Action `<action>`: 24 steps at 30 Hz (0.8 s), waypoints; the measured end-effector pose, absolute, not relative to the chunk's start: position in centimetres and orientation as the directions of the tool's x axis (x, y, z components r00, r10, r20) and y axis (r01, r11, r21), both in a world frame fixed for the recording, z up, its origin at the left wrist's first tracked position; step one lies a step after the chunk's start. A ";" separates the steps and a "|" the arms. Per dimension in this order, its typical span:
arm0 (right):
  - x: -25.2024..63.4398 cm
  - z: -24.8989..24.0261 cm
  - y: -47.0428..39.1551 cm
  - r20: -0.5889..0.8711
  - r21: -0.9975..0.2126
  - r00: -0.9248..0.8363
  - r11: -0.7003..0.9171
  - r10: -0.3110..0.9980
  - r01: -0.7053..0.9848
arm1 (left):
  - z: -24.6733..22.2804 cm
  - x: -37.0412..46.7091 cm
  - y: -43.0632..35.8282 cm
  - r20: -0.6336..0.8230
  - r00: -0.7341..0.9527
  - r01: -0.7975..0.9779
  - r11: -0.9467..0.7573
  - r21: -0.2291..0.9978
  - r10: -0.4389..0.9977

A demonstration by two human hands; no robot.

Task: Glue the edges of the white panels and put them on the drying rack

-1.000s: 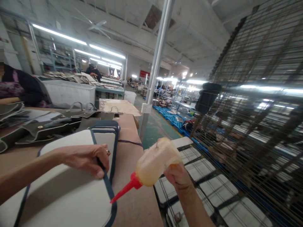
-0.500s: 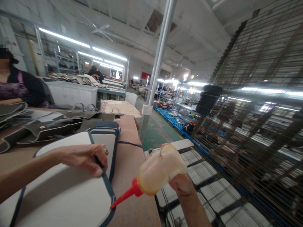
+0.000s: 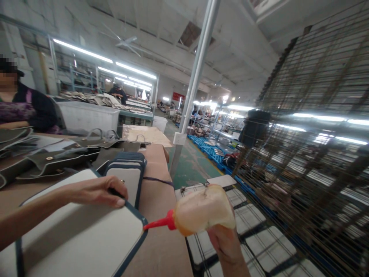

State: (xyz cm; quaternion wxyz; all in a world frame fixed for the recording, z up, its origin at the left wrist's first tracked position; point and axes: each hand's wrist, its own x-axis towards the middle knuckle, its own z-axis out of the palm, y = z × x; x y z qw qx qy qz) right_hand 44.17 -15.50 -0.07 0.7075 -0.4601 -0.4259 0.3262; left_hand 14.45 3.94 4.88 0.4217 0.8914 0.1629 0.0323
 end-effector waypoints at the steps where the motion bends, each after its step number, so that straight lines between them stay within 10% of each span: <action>1: 44.1 -0.2 -15.5 0.290 -0.919 0.441 0.375 0.849 -0.118 | 4.9 14.4 3.9 -0.080 0.940 0.272 -0.586 0.763 0.331; 24: 42.5 -1.7 -15.3 0.116 -0.856 0.660 0.411 0.743 -0.312 | 2.9 13.7 5.3 -0.082 0.884 0.333 -0.495 0.803 0.460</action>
